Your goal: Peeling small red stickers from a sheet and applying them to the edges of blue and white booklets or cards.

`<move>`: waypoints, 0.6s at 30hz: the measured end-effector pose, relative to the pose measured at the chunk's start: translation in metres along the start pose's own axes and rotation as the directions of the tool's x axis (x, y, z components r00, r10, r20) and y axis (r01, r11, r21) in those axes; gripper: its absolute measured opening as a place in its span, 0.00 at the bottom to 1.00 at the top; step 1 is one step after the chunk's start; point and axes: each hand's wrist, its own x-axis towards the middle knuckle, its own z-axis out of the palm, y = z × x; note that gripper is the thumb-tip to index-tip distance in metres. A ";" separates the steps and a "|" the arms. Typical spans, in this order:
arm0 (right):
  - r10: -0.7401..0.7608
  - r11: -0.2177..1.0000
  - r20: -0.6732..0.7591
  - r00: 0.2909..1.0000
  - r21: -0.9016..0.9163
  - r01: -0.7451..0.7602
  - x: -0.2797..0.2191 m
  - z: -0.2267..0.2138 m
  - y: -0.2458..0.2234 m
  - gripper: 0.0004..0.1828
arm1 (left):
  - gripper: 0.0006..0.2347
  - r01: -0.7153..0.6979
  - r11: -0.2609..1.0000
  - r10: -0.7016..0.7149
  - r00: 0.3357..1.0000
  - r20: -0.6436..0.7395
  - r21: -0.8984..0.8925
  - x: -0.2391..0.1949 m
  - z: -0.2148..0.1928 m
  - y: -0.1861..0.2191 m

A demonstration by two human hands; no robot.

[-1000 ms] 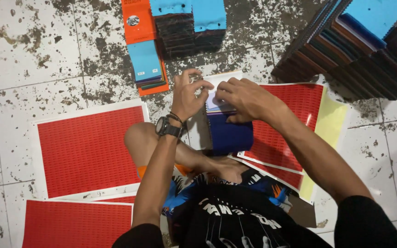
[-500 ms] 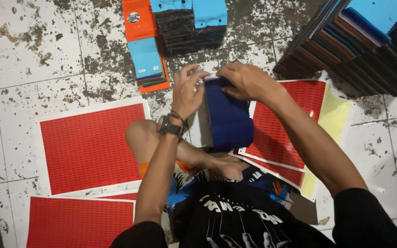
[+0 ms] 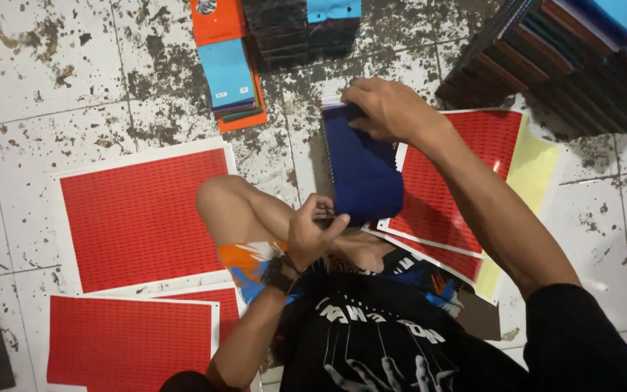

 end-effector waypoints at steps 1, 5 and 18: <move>0.001 1.000 0.001 1.000 0.002 -0.001 0.002 -0.008 -0.005 0.22 | 0.19 0.002 1.000 -0.002 1.000 0.001 0.000 -0.001 -0.001 0.010; -0.085 0.996 0.028 0.996 0.033 0.084 0.002 -0.023 -0.016 0.20 | 0.13 0.160 0.983 -0.168 0.982 -0.081 -0.088 -0.010 0.003 0.035; -0.052 0.999 0.060 0.997 0.015 0.051 0.002 -0.022 -0.014 0.25 | 0.14 0.450 0.797 -0.439 0.890 0.125 -0.404 -0.020 0.008 0.042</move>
